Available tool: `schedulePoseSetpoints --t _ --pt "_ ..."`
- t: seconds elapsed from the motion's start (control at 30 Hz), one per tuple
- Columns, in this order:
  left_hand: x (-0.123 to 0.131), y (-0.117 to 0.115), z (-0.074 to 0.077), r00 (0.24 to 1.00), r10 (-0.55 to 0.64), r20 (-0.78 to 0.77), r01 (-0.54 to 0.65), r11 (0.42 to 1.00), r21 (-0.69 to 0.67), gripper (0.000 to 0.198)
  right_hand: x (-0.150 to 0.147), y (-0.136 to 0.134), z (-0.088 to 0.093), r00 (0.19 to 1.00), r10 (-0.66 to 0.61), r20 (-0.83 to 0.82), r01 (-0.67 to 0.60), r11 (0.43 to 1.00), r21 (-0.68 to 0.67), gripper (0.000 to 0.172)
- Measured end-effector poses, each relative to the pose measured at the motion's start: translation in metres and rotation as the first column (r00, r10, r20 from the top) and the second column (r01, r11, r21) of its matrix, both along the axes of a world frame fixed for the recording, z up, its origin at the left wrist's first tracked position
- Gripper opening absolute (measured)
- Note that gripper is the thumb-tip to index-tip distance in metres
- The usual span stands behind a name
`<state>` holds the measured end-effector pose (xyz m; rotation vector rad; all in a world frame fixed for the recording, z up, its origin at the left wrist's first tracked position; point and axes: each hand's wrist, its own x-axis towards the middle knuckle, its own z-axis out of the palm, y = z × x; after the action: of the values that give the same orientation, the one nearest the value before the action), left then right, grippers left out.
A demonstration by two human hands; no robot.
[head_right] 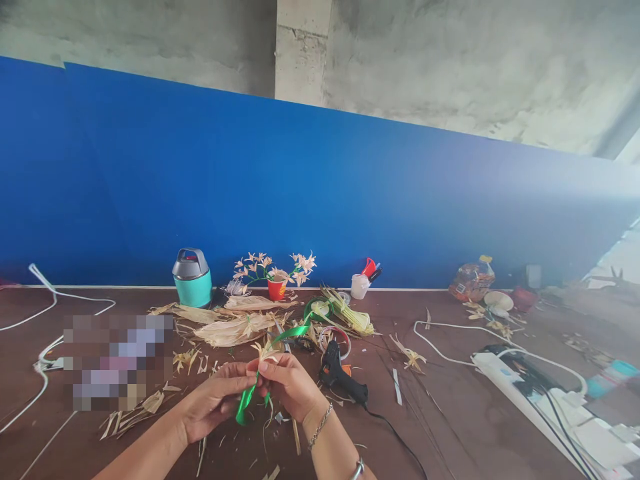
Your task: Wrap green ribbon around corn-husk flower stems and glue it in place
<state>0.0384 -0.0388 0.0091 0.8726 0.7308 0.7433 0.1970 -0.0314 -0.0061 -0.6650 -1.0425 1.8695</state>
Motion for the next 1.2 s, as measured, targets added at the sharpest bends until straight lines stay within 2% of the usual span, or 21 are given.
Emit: schedulePoseSetpoints --t 0.13,0.27,0.37,0.5,0.67,0.8,0.87,0.93,1.03,1.2 --pt "0.001 0.002 0.0 0.994 0.106 -0.013 -0.105 0.993 0.052 0.026 -0.002 0.001 0.002 0.997 -0.072 -0.039 0.072 0.997 -0.016 0.027" --pt "0.0 0.006 0.0 0.963 0.256 -0.087 -0.234 0.95 0.208 0.03 -0.005 0.002 0.002 0.987 -0.159 0.034 0.161 0.985 -0.062 0.036" --pt "0.0 0.007 -0.001 0.939 0.316 -0.138 -0.268 0.92 0.287 0.031 -0.009 0.0 0.003 0.988 -0.148 0.05 0.148 0.989 0.018 0.035" --pt "0.002 0.006 -0.003 0.909 0.389 -0.152 -0.332 0.894 0.301 0.033 -0.014 -0.005 0.006 0.988 -0.115 0.098 0.111 0.992 0.054 0.039" --pt "0.002 0.006 -0.01 0.908 0.408 -0.093 -0.351 0.863 0.363 0.031 -0.019 -0.009 0.004 0.994 -0.071 0.082 0.073 0.997 -0.014 0.038" --pt "0.001 0.006 -0.01 0.893 0.442 -0.087 -0.344 0.793 0.502 0.023 -0.019 -0.007 -0.002 0.996 -0.092 0.013 0.092 0.993 -0.076 0.029" --pt "0.001 0.005 -0.009 0.884 0.456 -0.099 -0.341 0.776 0.53 0.023 -0.019 -0.006 -0.004 0.994 -0.107 -0.03 0.104 0.99 -0.098 0.025" --pt "0.003 0.004 -0.008 0.885 0.451 -0.116 -0.332 0.785 0.523 0.026 -0.02 -0.005 -0.005 0.991 -0.121 -0.062 0.112 0.985 -0.13 0.023" --pt "0.006 0.003 -0.007 0.905 0.407 -0.122 -0.312 0.831 0.461 0.03 -0.021 -0.005 -0.006 0.988 -0.129 -0.082 0.114 0.98 -0.165 0.022" --pt "0.005 0.004 -0.006 0.905 0.407 -0.121 -0.329 0.853 0.406 0.027 -0.018 -0.002 -0.005 0.979 -0.204 -0.007 0.203 0.976 -0.08 0.024"
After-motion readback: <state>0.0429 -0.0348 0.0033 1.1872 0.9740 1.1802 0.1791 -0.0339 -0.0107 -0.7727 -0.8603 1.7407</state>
